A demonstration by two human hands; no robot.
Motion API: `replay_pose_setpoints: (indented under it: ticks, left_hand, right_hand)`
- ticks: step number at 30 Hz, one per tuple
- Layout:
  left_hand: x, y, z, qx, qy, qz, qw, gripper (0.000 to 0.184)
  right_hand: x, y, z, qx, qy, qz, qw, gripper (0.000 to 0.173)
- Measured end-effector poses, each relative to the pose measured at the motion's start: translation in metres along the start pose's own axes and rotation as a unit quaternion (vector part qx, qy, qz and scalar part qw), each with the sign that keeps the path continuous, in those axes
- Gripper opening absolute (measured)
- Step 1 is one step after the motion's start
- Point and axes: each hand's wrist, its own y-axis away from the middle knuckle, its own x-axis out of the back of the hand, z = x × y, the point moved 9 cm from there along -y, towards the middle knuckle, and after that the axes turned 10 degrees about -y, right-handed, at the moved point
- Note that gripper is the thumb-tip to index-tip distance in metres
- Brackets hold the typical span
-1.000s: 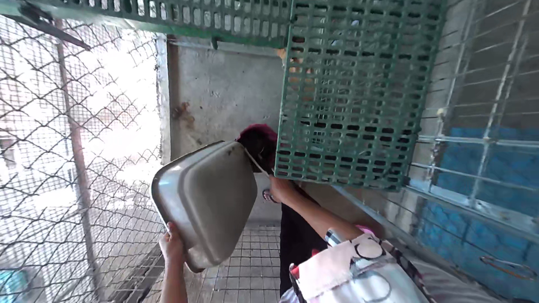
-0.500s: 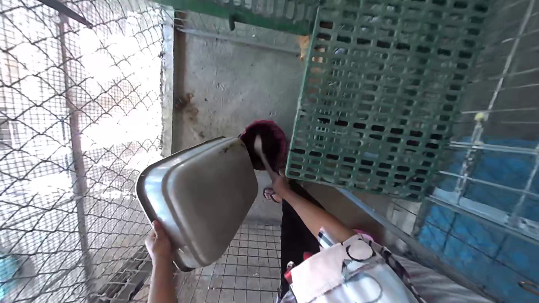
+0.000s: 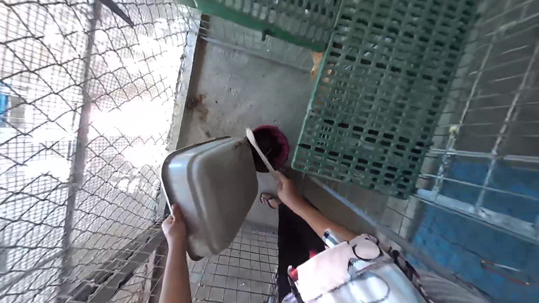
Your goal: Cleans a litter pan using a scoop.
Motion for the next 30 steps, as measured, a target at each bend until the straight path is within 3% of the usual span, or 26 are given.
replay_pose_setpoints:
  ticks: [3, 8, 12, 16, 19, 25, 30]
  left_hand:
    - [0.0, -0.002, 0.01, -0.005, -0.006, -0.002, 1.0, 0.064]
    - [0.008, -0.015, 0.031, 0.025, -0.039, -0.001, 0.999, 0.073]
    - [0.008, -0.014, 0.042, 0.014, -0.038, 0.002, 0.999, 0.067]
    - [0.003, -0.012, 0.05, -0.046, -0.033, 0.002, 0.998, 0.058]
    - [0.006, -0.018, 0.046, -0.028, -0.052, 0.007, 0.998, 0.06]
    - [0.009, -0.02, 0.043, -0.015, -0.035, 0.017, 0.999, 0.059]
    - [0.008, -0.022, 0.037, -0.017, -0.037, 0.019, 0.999, 0.059]
  right_hand:
    - [-0.029, 0.019, -0.017, 0.048, -0.051, 0.017, 0.997, 0.054]
    - [-0.109, -0.004, 0.016, 0.065, -0.103, 0.001, 0.993, 0.053]
    - [-0.139, -0.023, 0.038, 0.035, -0.082, -0.036, 0.995, 0.05]
    - [-0.142, -0.063, 0.087, -0.059, -0.101, -0.013, 0.993, 0.048]
    - [-0.142, -0.083, 0.123, -0.129, -0.064, -0.046, 0.989, 0.047]
    - [-0.13, -0.064, 0.089, -0.071, -0.113, -0.012, 0.991, 0.043]
    - [-0.133, -0.09, 0.11, -0.146, -0.063, -0.074, 0.985, 0.045]
